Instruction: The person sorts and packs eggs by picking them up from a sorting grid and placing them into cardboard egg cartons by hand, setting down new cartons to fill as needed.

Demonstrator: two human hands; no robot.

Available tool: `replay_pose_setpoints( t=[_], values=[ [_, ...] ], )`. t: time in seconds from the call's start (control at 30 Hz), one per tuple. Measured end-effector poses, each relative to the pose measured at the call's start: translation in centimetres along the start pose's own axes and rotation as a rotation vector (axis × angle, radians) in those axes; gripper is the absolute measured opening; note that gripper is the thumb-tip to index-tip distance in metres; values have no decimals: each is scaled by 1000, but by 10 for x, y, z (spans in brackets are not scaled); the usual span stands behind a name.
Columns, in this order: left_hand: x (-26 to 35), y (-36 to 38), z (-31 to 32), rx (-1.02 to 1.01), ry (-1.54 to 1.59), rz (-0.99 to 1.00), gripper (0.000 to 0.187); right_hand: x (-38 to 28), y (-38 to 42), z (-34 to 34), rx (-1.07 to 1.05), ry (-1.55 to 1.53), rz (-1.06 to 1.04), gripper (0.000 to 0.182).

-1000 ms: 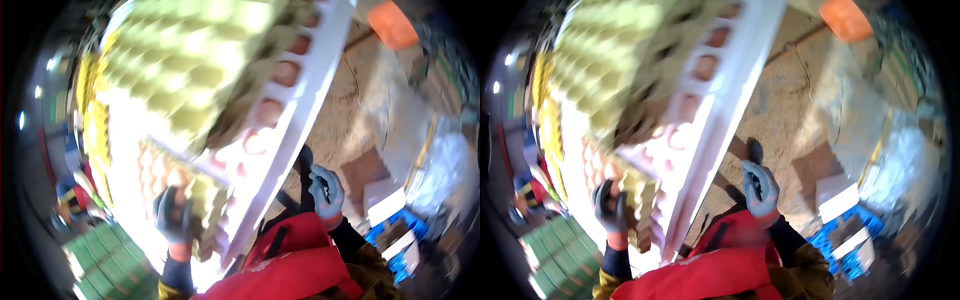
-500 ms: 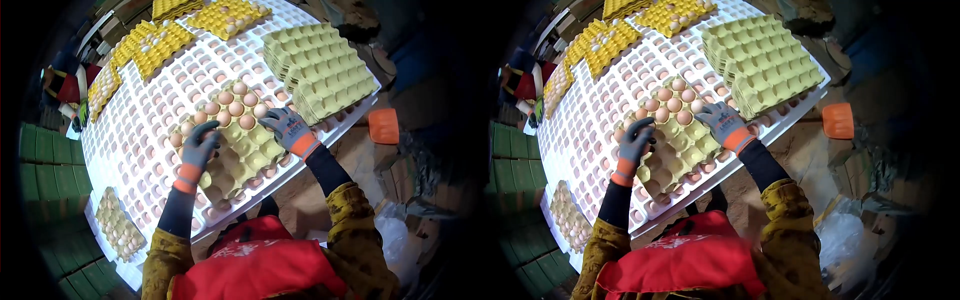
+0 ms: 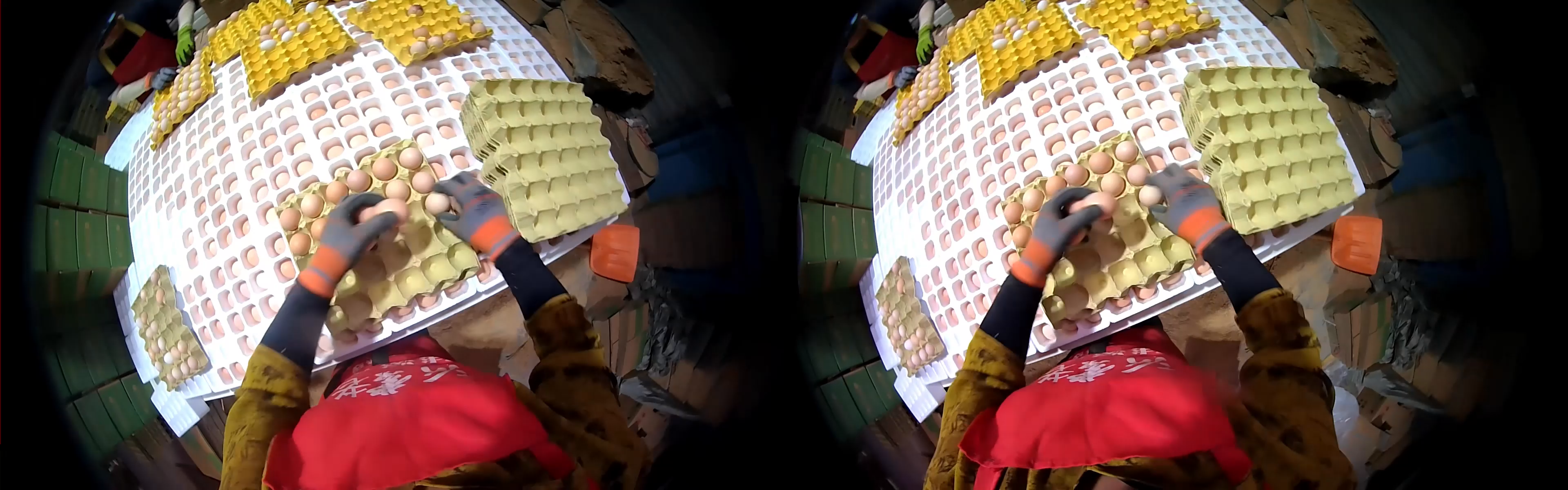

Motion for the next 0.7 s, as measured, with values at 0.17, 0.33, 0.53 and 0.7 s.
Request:
replay_pose_setpoints(
  t=[0.17, 0.33, 0.53, 0.7],
  values=[
    [-58, 82, -75, 236, 579, -119, 37, 12, 2, -25, 111, -1364, 382, 58],
    [-70, 166, -128, 499, 472, -94, 40, -12, -51, -7, 9, 266, -170, 54],
    [-131, 300, -192, 953, 448, -228, 36, 22, -50, -5, 1, -34, 7, 47],
    [-207, 415, -256, 1284, 96, -345, 41, -125, -29, 43, -218, -612, 290, 39]
  ],
)
Point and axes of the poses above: each hand's wrist, its own y-axis away from the middle knuckle, its own z-axis out of the palm, x = y × z, the point moved 7 cm from there along -y, towards the middle knuckle, and after that the axes turned 4 degrees about y, right-handed, at the moved point
